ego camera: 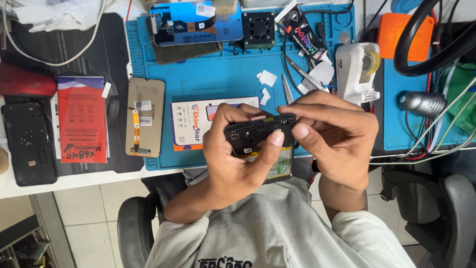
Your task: The person disassembles and reassembles a smartphone at a repair bench. They pry off the back cover, lift out the battery, work on the internal frame, then align the cover and press it back onto the phone body by hand.
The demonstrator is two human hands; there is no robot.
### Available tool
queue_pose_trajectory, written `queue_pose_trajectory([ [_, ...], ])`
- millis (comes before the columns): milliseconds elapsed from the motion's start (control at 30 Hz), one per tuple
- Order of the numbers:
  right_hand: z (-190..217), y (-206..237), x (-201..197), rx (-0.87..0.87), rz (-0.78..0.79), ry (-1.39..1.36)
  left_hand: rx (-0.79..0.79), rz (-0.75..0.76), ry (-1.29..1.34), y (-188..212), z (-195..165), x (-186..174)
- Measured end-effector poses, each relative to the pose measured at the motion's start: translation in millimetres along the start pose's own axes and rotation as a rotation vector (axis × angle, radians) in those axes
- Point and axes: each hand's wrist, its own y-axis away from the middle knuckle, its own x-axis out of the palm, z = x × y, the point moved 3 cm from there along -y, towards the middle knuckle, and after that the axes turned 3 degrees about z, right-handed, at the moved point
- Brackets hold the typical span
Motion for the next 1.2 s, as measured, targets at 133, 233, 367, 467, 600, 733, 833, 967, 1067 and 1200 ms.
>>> queue_pose_trajectory([
  [133,-3,0,1,0.04,0.023,-0.134,-0.033,-0.002,0.045,1,1,-2],
  [233,-5,1,2,0.026,0.006,-0.163,-0.036,-0.015,-0.024,2,1,-1],
  [367,-5,5,2,0.013,-0.025,-0.099,-0.008,0.003,-0.049,1,1,-2],
  [467,-5,5,3,0.02,-0.035,-0.097,-0.039,-0.014,-0.048,1,3,-2],
  [600,-5,3,1,0.06,-0.029,-0.125,-0.033,-0.009,-0.039,0,4,-2],
  [733,-6,2,-1,0.047,-0.023,-0.133,0.001,-0.007,-0.041,0,3,1],
  [833,-5,6,-1,0.021,-0.045,-0.065,-0.018,0.005,-0.036,1,3,2],
  [967,-1,6,4,0.003,-0.091,-0.011,0.017,-0.008,-0.116,2,0,3],
  [1067,4,1,8,0.046,-0.108,0.0,0.001,-0.034,-0.061,2,3,2],
  [1200,11,1,20,0.055,-0.219,0.017,0.043,-0.056,0.019,0,7,0],
])
